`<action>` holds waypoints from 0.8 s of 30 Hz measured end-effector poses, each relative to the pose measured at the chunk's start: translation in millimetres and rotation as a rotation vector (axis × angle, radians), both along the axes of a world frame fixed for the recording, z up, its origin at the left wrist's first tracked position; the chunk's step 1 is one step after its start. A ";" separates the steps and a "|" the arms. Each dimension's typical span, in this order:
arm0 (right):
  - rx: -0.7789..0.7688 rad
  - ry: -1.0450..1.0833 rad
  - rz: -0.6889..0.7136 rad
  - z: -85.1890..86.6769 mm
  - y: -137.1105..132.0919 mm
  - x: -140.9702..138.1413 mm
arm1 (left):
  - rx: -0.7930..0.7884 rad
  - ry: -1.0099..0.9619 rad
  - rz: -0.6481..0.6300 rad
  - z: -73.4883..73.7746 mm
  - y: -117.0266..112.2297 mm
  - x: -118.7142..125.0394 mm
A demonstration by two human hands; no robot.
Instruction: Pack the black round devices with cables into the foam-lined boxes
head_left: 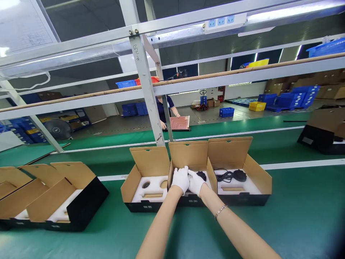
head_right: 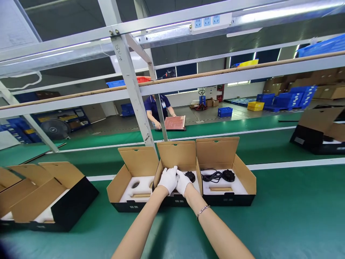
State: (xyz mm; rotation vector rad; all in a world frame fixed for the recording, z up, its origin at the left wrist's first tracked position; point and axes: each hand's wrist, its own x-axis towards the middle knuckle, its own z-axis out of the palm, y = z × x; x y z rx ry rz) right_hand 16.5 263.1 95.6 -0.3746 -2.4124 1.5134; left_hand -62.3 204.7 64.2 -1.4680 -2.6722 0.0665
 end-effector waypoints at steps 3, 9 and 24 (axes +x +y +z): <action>0.082 -0.073 -0.027 -15.8 3.7 2.2 | -0.080 0.009 0.001 -2.3 6.5 -3.5; 0.420 -0.217 -0.156 -16.1 25.9 30.0 | -0.079 0.070 0.117 -0.5 18.1 -0.2; 1.038 -0.385 -0.142 -31.6 34.3 -26.7 | -0.009 0.154 0.164 13.1 2.3 3.2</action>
